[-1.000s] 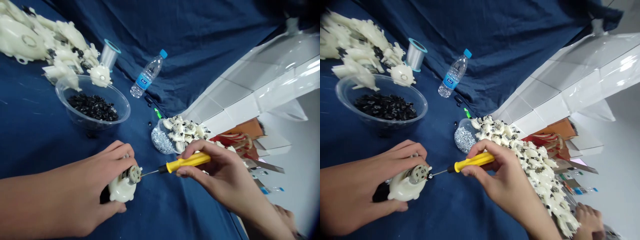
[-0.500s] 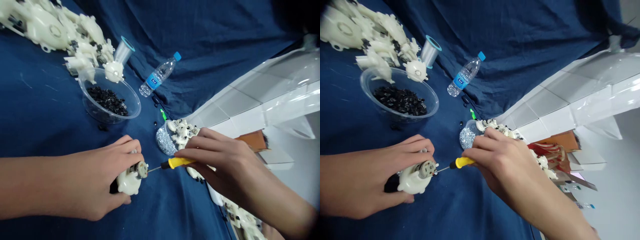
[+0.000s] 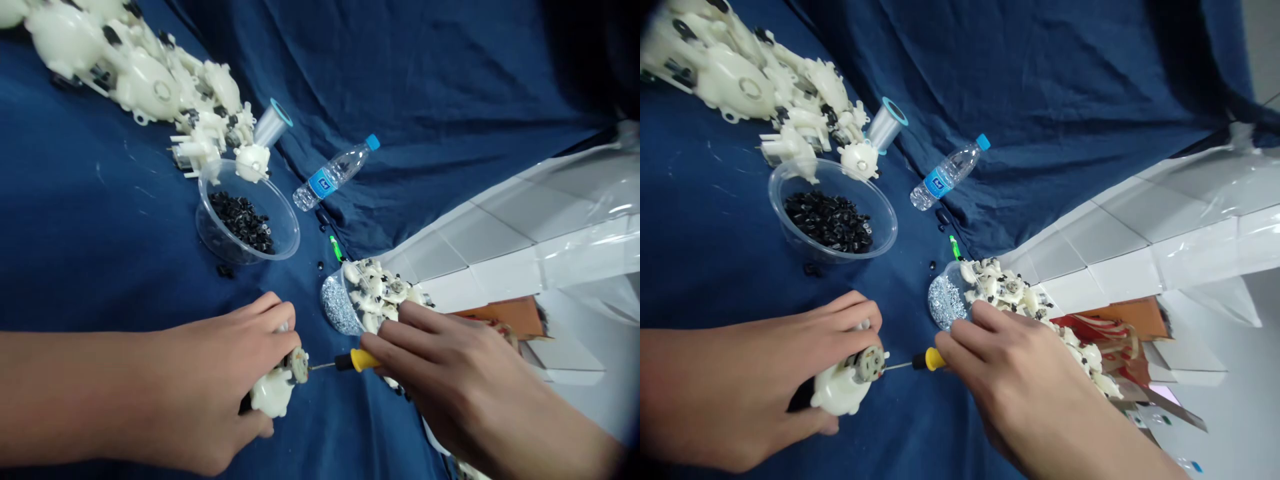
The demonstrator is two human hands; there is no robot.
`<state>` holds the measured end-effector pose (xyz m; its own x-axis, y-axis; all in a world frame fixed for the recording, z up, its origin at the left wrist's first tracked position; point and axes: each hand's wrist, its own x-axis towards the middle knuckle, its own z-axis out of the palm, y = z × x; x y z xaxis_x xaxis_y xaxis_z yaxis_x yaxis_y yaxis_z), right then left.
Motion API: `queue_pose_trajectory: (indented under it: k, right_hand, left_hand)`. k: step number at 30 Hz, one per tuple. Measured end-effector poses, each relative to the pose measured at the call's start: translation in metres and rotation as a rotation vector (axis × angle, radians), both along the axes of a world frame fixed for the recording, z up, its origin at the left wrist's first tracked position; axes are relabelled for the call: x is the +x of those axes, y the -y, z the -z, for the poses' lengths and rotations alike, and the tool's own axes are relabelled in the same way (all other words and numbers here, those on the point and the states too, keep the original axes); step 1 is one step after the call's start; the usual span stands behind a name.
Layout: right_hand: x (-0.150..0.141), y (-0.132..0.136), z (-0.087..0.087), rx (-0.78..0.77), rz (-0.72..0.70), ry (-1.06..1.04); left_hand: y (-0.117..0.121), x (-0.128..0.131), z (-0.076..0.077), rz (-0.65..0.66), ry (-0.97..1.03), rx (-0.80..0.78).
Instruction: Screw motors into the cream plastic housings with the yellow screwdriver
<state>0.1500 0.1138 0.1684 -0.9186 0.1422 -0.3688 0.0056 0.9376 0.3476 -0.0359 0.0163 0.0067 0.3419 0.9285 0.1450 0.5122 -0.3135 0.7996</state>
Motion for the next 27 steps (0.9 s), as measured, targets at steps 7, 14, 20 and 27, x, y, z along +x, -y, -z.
queue_pose_trajectory:
  k: [7,14,20,27]
  right_hand:
    - [0.001,-0.008,0.003,0.196,-0.232,0.069]
    - [0.008,-0.018,0.008,0.184,-0.336,0.134]
    - [0.006,-0.022,0.009,0.084,-0.315,0.124]
    - [0.007,-0.021,0.015,-0.163,0.114,0.130]
  left_hand:
    - [0.006,0.001,0.007,-0.058,0.035,0.062]
    - [0.010,0.011,0.011,-0.224,0.014,0.119]
    - [0.009,0.017,0.017,-0.254,0.005,0.186]
    - [0.004,0.018,0.018,-0.263,-0.024,0.194]
